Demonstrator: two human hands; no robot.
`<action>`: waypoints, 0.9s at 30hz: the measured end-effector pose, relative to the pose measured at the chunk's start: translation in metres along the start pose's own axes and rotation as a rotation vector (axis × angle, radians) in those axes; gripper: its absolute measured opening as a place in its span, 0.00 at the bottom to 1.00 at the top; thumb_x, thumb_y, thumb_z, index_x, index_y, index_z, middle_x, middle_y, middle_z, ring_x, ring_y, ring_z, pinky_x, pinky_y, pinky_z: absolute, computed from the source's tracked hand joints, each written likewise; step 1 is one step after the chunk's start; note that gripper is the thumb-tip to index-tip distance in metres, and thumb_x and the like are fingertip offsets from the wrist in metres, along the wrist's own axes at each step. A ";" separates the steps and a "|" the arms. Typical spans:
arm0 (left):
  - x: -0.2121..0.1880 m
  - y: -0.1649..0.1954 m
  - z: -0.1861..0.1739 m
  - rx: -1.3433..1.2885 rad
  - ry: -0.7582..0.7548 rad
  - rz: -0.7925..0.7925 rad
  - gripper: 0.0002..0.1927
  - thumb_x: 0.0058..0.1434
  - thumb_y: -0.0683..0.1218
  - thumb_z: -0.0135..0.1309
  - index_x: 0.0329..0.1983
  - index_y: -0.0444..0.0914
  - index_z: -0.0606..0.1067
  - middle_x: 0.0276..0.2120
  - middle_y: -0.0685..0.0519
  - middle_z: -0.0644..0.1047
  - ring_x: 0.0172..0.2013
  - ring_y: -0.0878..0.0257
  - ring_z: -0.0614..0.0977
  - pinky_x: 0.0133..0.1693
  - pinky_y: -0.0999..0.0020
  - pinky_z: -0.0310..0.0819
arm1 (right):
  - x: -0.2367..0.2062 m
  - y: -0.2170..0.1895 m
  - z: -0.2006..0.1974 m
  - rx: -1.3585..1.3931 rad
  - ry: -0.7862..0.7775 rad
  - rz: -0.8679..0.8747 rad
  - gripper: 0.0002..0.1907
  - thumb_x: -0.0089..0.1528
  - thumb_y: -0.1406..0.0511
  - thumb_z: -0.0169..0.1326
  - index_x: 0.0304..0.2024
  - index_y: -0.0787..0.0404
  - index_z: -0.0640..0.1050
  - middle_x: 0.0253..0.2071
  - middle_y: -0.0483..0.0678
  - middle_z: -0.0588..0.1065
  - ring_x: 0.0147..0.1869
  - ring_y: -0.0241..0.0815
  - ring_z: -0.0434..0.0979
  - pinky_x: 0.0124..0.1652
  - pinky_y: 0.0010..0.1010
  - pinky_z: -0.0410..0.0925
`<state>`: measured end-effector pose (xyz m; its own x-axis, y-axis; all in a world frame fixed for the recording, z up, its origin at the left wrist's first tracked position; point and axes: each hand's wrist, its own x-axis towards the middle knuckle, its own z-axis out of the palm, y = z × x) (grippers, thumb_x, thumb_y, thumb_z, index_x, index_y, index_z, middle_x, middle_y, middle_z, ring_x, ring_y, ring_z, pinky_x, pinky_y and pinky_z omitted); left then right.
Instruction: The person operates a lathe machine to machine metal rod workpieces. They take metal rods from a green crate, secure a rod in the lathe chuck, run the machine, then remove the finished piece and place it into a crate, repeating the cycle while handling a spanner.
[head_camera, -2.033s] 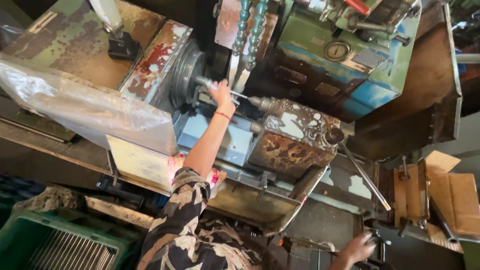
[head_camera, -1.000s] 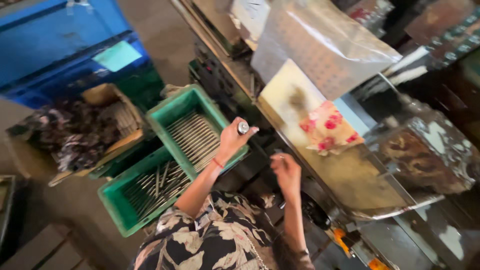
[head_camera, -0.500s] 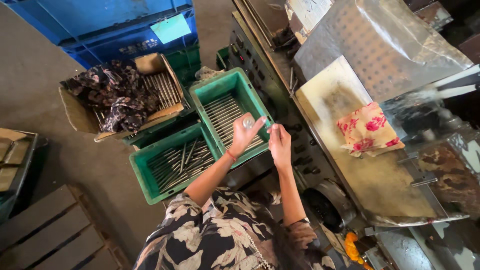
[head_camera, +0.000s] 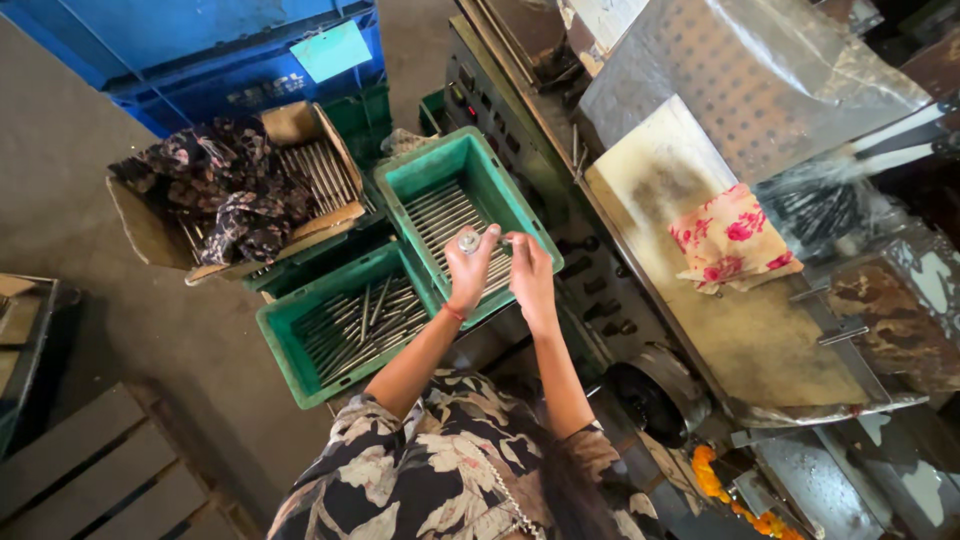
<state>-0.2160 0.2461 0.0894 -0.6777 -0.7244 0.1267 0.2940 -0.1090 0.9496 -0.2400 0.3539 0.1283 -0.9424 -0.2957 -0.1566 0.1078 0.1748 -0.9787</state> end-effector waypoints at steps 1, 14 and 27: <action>-0.001 0.003 -0.002 0.032 -0.014 -0.009 0.25 0.64 0.46 0.63 0.18 0.44 0.61 0.18 0.66 0.61 0.22 0.77 0.59 0.22 0.72 0.49 | -0.001 0.001 -0.001 -0.011 0.033 -0.089 0.15 0.74 0.61 0.45 0.46 0.64 0.79 0.23 0.43 0.65 0.25 0.32 0.60 0.26 0.28 0.56; 0.006 0.010 -0.003 -0.172 -0.079 -0.425 0.23 0.64 0.52 0.62 0.16 0.46 0.67 0.15 0.66 0.63 0.17 0.74 0.58 0.20 0.70 0.46 | 0.010 0.022 0.010 -0.060 0.133 -0.485 0.10 0.73 0.65 0.49 0.45 0.65 0.79 0.33 0.41 0.76 0.33 0.26 0.66 0.34 0.22 0.62; 0.026 0.016 0.019 -0.112 -0.221 -0.316 0.25 0.63 0.49 0.63 0.13 0.43 0.66 0.16 0.67 0.62 0.19 0.76 0.58 0.21 0.68 0.44 | 0.034 0.008 -0.005 -0.082 0.186 -0.582 0.06 0.66 0.73 0.59 0.46 0.66 0.79 0.29 0.39 0.72 0.30 0.24 0.61 0.29 0.20 0.58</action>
<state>-0.2416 0.2383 0.1128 -0.8715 -0.4808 -0.0964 0.1115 -0.3857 0.9159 -0.2728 0.3503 0.1155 -0.8796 -0.1969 0.4331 -0.4585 0.1076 -0.8822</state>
